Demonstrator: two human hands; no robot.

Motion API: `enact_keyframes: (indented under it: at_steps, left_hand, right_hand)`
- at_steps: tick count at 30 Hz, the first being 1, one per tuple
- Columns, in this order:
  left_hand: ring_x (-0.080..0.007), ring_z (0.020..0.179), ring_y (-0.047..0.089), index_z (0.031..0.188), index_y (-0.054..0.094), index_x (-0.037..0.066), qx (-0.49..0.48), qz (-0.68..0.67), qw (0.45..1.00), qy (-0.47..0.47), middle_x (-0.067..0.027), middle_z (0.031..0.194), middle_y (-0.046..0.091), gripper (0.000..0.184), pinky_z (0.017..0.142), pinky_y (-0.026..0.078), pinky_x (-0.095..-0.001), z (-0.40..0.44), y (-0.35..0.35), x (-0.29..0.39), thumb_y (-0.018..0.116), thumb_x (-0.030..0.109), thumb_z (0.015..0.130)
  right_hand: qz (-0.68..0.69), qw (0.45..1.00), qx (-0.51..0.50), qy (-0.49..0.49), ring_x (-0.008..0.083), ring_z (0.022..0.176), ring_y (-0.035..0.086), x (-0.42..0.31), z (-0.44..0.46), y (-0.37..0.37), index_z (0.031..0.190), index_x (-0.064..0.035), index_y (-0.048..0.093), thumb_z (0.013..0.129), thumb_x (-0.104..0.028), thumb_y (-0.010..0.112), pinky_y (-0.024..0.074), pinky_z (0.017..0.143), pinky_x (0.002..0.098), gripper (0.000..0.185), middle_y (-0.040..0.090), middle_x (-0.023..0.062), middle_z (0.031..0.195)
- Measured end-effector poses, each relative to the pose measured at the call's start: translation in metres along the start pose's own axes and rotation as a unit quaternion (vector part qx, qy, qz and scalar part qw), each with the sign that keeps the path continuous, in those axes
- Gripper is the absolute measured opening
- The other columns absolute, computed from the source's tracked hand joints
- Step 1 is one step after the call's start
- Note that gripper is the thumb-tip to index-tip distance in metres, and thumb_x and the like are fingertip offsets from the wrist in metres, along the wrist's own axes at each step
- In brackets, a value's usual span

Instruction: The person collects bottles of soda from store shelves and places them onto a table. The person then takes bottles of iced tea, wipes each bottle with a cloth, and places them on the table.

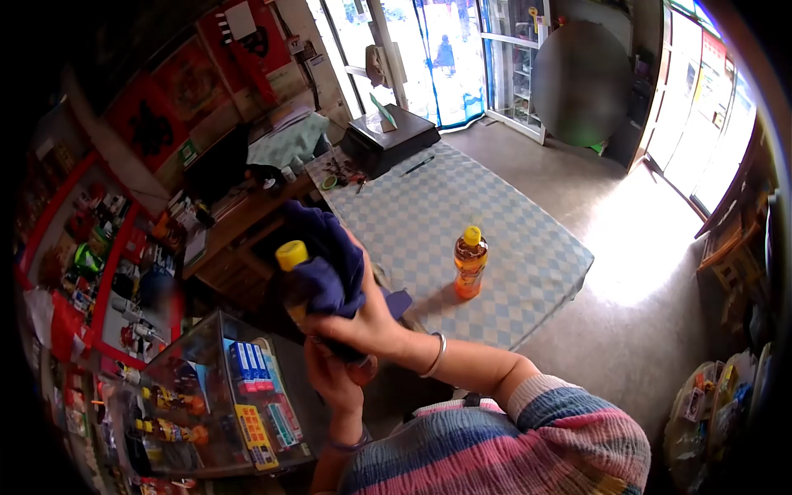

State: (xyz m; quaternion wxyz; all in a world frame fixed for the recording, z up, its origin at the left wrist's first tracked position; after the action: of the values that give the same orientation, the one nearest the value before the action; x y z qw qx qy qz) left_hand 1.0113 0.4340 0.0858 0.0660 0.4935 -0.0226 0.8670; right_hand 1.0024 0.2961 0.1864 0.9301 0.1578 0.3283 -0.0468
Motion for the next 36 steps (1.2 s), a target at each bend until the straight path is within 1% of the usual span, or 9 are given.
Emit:
enact_keyframes:
  at_steps: [3,4,5,9,12,22,27,32,36]
  left_hand:
    - [-0.0256,0.108,0.053,0.125,0.044,-0.003,0.075,0.031,0.996,0.028,-0.0154,0.117,0.052,0.050,0.093,0.039,-0.0355,0.009,-0.002,0.012,0.048,0.035,0.092]
    - [-0.0273,0.107,0.053,0.125,0.044,-0.002,0.020,0.331,0.917,0.220,-0.0156,0.116,0.052,0.045,0.092,0.040,-0.0367,0.010,0.001,0.033,0.046,0.031,0.094]
    - [-0.0286,0.107,0.054,0.126,0.043,-0.002,0.045,0.385,0.905,0.178,-0.0170,0.119,0.051,0.045,0.092,0.041,-0.0374,0.013,-0.014,0.017,0.046,0.029,0.094]
    - [-0.0278,0.113,0.050,0.130,0.038,-0.004,0.102,0.051,0.990,0.085,-0.0181,0.125,0.047,0.056,0.097,0.038,-0.0361,0.014,-0.046,-0.022,0.041,0.039,0.094]
    - [-0.0262,0.115,0.047,0.131,0.039,-0.004,0.084,-0.076,0.994,0.006,-0.0166,0.124,0.047,0.063,0.098,0.036,-0.0350,0.021,-0.015,0.021,0.027,0.046,0.094]
    - [-0.0251,0.111,0.054,0.134,0.034,0.000,-0.205,-0.256,0.934,-0.139,-0.0159,0.124,0.050,0.081,0.094,0.045,-0.0356,0.069,-0.020,0.046,0.073,0.038,0.075]
    - [-0.0246,0.109,0.055,0.132,0.037,0.003,-0.186,-0.286,0.928,-0.148,-0.0122,0.120,0.052,0.082,0.096,0.044,-0.0354,0.063,-0.019,0.040,0.081,0.025,0.068]
    - [-0.0223,0.113,0.052,0.134,0.036,0.005,-0.100,-0.181,0.977,-0.060,-0.0085,0.122,0.052,0.079,0.100,0.041,-0.0357,0.056,-0.018,0.043,0.079,0.007,0.067]
    - [-0.0225,0.115,0.050,0.135,0.035,0.007,-0.032,-0.155,0.987,-0.009,-0.0087,0.124,0.050,0.078,0.100,0.041,-0.0363,0.052,-0.018,0.037,0.076,0.001,0.068]
  right_hand:
    - [-0.051,0.993,-0.074,0.076,0.0291,0.122,0.044,0.022,-0.027,0.013,0.132,0.0007,0.036,0.069,-0.019,0.075,0.0333,0.102,0.0365,0.076,0.047,0.0183,0.128]
    - [-0.093,0.987,-0.119,0.061,0.0336,0.118,0.046,0.028,-0.037,0.015,0.127,0.0006,0.040,0.070,-0.022,0.074,0.0357,0.100,0.0386,0.070,0.049,0.0201,0.123]
    - [-0.135,0.976,-0.163,0.044,0.0381,0.113,0.049,0.031,-0.047,0.017,0.122,0.0005,0.044,0.070,-0.025,0.073,0.0381,0.097,0.0408,0.065,0.052,0.0218,0.118]
    - [-0.161,0.968,-0.190,0.009,0.0409,0.114,0.046,0.032,-0.068,0.020,0.124,0.0005,0.044,0.072,-0.027,0.071,0.0391,0.097,0.0406,0.065,0.047,0.0238,0.124]
    - [0.009,0.964,-0.216,0.157,0.0229,0.099,0.056,0.044,-0.060,0.013,0.119,-0.0019,0.047,0.073,-0.024,0.074,0.0448,0.088,0.0333,0.057,0.057,0.0152,0.109]
    - [0.527,0.659,-0.244,0.478,0.0218,0.117,0.050,0.045,-0.096,-0.003,0.137,-0.0004,0.034,0.075,-0.025,0.069,0.0393,0.101,0.0350,0.075,0.050,0.0140,0.129]
    - [0.397,0.707,-0.230,0.538,0.0209,0.101,0.060,0.061,-0.099,-0.016,0.124,0.0012,0.050,0.075,-0.025,0.072,0.0475,0.090,0.0321,0.060,0.061,0.0119,0.111]
    - [-0.066,0.924,-0.288,0.243,0.0282,0.088,0.061,0.038,-0.059,-0.014,0.089,-0.0003,0.060,0.069,-0.020,0.076,0.0481,0.075,0.0339,0.033,0.062,0.0142,0.098]
    - [-0.240,0.959,-0.148,0.012,0.0380,0.095,0.055,0.021,-0.053,-0.009,0.100,0.0009,0.058,0.061,-0.015,0.076,0.0456,0.081,0.0387,0.046,0.056,0.0198,0.101]
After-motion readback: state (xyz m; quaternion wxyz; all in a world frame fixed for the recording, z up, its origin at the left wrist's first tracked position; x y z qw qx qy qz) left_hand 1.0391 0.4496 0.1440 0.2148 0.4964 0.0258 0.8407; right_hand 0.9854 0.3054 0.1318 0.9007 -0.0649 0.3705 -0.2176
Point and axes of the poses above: each hand's wrist, its own z-axis towards the middle knuckle, its own y-axis out of the palm, x = y × z, the point moved 4 cm from there along z, towards the middle knuckle
